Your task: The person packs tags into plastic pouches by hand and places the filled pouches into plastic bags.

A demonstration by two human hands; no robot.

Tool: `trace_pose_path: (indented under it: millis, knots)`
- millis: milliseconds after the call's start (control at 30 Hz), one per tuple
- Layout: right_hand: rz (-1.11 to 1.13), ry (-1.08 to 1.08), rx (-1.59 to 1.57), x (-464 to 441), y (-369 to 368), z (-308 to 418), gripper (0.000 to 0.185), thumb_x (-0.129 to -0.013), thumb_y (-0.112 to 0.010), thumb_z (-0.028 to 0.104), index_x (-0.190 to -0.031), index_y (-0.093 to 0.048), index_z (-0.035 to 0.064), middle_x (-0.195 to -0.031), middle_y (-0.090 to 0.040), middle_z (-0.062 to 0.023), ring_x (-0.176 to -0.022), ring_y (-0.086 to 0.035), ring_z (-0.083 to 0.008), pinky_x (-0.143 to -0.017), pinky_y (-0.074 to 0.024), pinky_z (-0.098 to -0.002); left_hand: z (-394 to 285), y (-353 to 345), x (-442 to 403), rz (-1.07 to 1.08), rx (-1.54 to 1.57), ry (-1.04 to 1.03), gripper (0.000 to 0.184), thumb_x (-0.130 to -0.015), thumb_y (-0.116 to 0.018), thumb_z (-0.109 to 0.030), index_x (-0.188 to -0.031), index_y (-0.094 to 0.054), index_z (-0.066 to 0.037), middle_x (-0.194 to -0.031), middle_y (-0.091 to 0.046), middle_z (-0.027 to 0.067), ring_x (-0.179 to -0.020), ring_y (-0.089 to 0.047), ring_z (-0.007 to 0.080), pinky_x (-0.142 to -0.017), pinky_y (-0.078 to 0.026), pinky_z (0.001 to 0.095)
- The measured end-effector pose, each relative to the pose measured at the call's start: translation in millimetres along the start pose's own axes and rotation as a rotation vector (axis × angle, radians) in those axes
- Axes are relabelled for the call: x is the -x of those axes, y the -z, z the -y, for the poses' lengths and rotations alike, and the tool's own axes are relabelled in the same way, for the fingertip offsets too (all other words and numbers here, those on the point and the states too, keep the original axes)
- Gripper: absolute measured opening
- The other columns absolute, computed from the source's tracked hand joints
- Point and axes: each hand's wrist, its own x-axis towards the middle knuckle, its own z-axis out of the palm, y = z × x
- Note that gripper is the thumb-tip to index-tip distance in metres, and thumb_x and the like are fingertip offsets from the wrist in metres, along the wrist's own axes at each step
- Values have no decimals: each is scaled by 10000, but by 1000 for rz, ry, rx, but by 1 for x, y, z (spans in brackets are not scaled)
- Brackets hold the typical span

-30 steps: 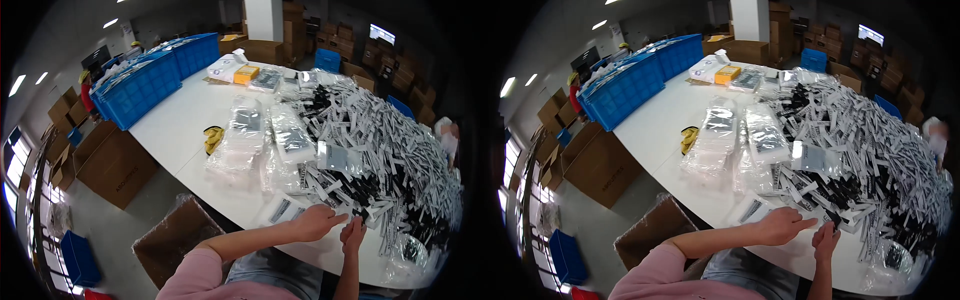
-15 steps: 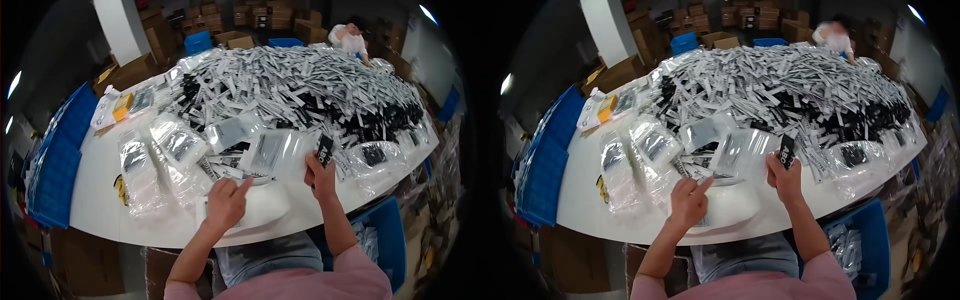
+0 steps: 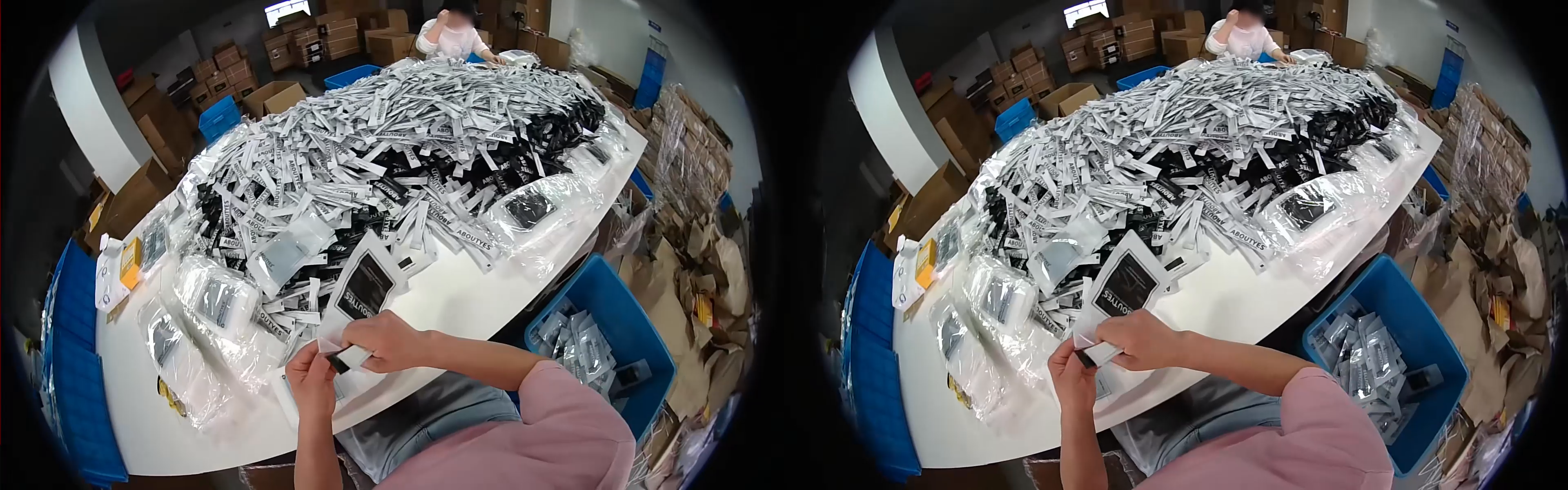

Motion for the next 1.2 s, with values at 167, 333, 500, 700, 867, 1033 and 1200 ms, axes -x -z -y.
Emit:
trace_pose_path:
  millis: [167, 333, 500, 700, 867, 1033, 1200]
  knots:
    - [-93, -105, 169, -13, -4, 9, 319, -625, -696, 145, -893, -532, 87, -729, -555, -50, -637, -585, -257, -477, -446, -356, 10, -12, -11, -134, -487, -256, 200, -745, -615, 62, -940, -608, 16, -809, -614, 7, -719, -553, 49, -652, -449, 197]
    - [29, -104, 309, -17, 0, 19, 307, -621, -697, 159, -858, -515, 93, -728, -553, -28, -640, -596, -220, -475, -454, -352, 3, -2, -28, -24, -536, -308, 186, -674, -645, 53, -847, -597, 5, -761, -599, -9, -678, -539, 54, -630, -433, 190]
    - [11, -60, 283, -5, -11, 21, 322, -602, -703, 149, -863, -521, 96, -725, -559, -14, -631, -596, -207, -463, -453, -334, 12, 21, -40, -68, -575, -164, 342, -555, -684, 34, -890, -619, 15, -766, -577, 5, -707, -517, 68, -663, -430, 202]
    - [-137, 79, 225, -3, -5, 5, 252, -610, -684, 172, -773, -515, 81, -694, -533, -52, -570, -561, -242, -454, -441, -325, -9, -8, -20, -72, -754, -319, 490, -666, -660, 23, -1145, -569, -17, -790, -603, 54, -690, -549, 112, -615, -447, 238]
    - [-311, -179, 105, -7, -30, -13, 311, -694, -707, 222, -892, -546, 45, -797, -597, -98, -635, -584, -287, -498, -465, -342, -25, -10, -28, -171, -1377, -914, 577, -579, -494, 152, -1069, -652, -110, -533, -379, 53, -417, -367, 193, -398, -318, 301]
    - [-170, -293, 15, -6, -38, 1, 370, -833, -597, 306, -1049, -506, 19, -871, -608, -145, -744, -614, -291, -561, -486, -334, -22, -21, -33, -290, -1081, -785, 579, -580, -519, 140, -1084, -643, -116, -587, -391, 63, -463, -388, 206, -425, -329, 291]
    - [-181, -735, -1035, -10, -56, -15, 263, -894, -481, 239, -1024, -472, 10, -818, -568, -55, -681, -561, -120, -494, -438, -247, 8, -13, -26, -35, -1419, -1152, 613, -572, -584, 40, -1161, -595, -127, -592, -401, 57, -497, -423, 223, -450, -382, 313]
